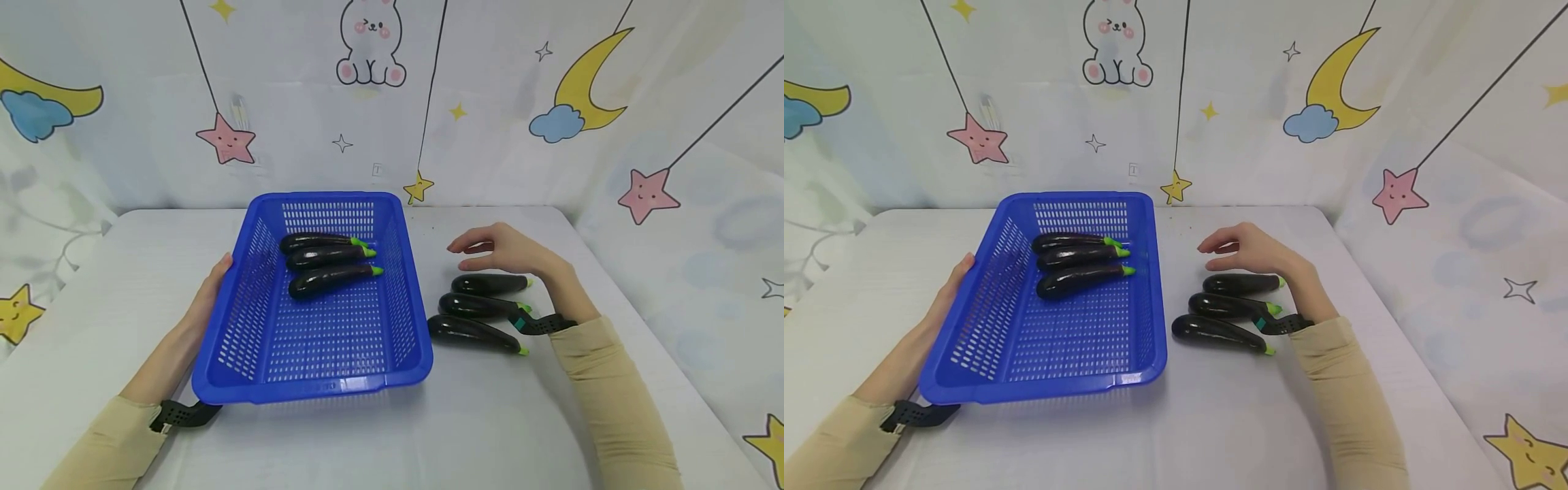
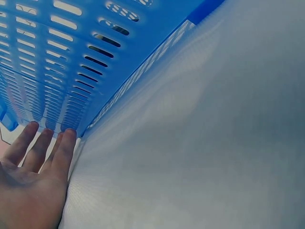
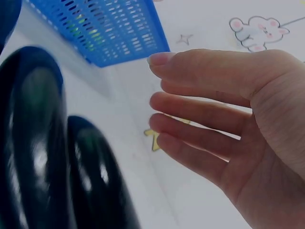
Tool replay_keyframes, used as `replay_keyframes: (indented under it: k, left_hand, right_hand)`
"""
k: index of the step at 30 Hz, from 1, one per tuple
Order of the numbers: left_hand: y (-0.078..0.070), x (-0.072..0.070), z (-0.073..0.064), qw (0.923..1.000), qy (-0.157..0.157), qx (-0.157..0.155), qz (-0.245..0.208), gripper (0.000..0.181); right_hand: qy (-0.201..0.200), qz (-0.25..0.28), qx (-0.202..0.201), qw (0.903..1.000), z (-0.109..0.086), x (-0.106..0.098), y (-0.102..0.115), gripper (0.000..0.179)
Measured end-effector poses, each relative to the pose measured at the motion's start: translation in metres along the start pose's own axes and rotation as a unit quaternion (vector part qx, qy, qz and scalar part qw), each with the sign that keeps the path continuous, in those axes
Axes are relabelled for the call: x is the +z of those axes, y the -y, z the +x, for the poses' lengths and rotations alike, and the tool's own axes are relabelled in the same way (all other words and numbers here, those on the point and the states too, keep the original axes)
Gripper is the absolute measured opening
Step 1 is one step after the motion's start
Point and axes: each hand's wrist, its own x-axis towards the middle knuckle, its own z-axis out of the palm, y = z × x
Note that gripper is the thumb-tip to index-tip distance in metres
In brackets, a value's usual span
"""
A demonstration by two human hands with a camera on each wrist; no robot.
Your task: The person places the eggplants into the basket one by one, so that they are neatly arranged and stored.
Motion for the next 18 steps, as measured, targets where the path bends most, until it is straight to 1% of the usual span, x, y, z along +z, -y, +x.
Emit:
replay_keyframes:
  k: [6,13,18]
  left_hand:
    - [0.000,0.000,0.000,1.0000,-0.001,0.003,0.001,0.072]
    - [0.000,0.000,0.000,1.0000,0.000,-0.004,-0.001,0.075]
    - [-0.001,0.001,0.000,0.9999,-0.006,-0.010,-0.003,0.078]
  right_hand:
    - [0.003,-0.002,0.013,0.9999,-0.011,0.001,-0.016,0.037]
    - [-0.021,-0.005,0.022,0.9995,-0.020,-0.001,-0.029,0.038]
    - [-0.021,0.007,0.032,0.9993,-0.023,-0.004,-0.036,0.038]
